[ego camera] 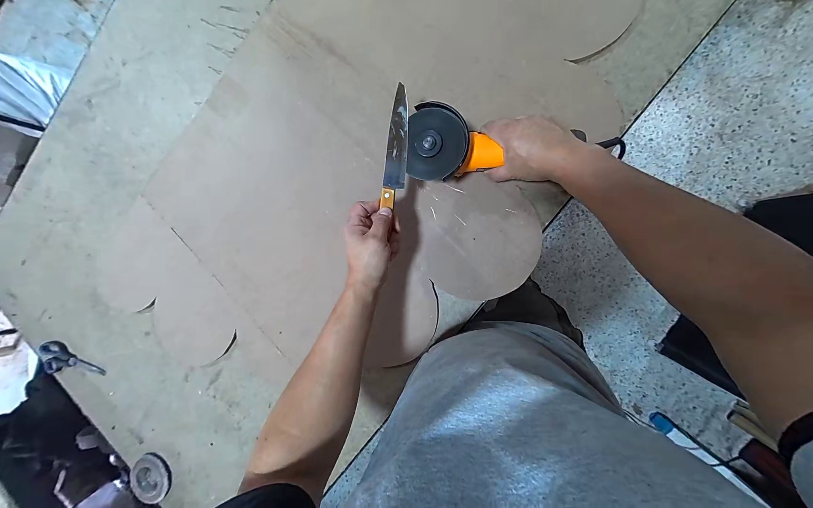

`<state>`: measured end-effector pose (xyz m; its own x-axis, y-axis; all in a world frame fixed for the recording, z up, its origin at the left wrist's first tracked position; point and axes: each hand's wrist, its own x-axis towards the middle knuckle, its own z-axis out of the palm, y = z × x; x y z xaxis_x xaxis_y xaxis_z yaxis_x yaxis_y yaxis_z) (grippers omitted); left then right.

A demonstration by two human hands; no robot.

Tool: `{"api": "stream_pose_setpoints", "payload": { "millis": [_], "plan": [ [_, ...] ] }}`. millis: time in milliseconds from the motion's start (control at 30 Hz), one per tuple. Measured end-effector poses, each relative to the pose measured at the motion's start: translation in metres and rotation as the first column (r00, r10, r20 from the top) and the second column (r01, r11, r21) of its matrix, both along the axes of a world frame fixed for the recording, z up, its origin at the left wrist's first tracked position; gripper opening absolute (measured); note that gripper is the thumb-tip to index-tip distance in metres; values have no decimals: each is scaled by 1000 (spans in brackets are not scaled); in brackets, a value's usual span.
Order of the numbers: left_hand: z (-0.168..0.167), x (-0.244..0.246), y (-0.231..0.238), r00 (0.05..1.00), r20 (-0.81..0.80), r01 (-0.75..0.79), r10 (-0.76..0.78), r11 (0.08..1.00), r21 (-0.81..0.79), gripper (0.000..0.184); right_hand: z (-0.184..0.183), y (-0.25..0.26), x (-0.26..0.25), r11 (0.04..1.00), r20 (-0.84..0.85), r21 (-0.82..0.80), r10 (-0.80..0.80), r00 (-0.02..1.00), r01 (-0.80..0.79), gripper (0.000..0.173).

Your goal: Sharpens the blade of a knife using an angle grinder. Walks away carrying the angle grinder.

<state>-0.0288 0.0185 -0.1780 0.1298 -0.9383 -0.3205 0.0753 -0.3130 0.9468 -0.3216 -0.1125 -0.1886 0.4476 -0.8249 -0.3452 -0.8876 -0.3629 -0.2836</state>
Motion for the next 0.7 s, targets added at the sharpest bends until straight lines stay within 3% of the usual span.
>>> {"api": "stream_pose_setpoints", "payload": {
  "millis": [700],
  "plan": [
    [10,12,72,998,45,50,-53,996,71,15,-1,0,0,1000,0,-9,1,1000,-1,62]
  ]
}}
